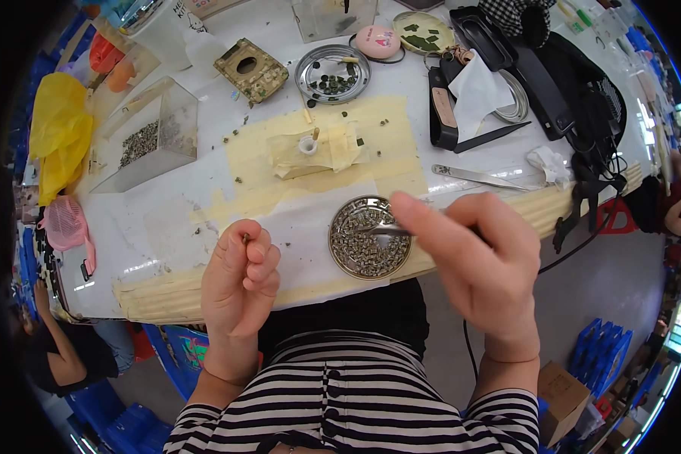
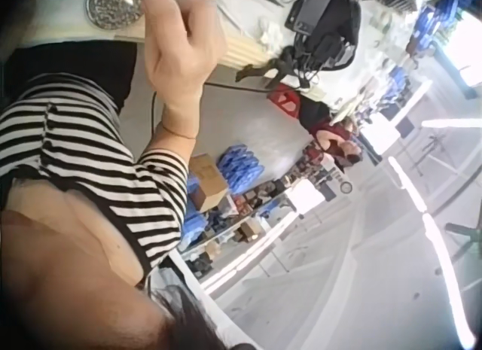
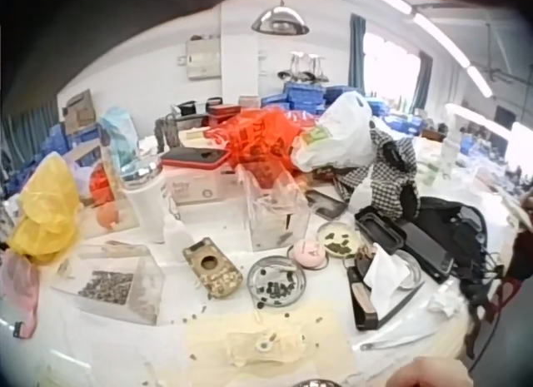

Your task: The recorder is assembling small toy or electronic parts at a factory workstation, inserting pins into small components.

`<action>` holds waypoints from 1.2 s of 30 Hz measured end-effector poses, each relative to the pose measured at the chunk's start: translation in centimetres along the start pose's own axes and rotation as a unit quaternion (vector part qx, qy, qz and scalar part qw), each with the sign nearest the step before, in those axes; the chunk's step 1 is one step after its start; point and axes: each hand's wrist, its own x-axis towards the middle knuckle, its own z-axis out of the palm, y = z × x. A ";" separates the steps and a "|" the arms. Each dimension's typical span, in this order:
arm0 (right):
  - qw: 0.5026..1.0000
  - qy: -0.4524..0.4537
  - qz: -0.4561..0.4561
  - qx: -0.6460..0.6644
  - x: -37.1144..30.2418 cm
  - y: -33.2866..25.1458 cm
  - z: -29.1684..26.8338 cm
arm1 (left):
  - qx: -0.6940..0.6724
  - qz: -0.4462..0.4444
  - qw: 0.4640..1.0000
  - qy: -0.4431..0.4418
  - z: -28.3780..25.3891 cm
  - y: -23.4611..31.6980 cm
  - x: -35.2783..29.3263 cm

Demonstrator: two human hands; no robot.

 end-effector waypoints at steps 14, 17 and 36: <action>0.995 -0.014 -0.088 -0.053 1.3 -3.4 4.9 | -0.105 -0.037 0.994 0.017 0.4 -0.3 0.6; 0.993 0.003 -0.103 -0.063 1.1 -2.9 5.3 | -0.093 -0.034 0.995 0.017 0.5 -0.4 0.6; 0.991 -0.024 -0.096 -0.085 1.3 -3.1 4.7 | -0.068 -0.010 0.997 0.021 0.6 -0.5 0.8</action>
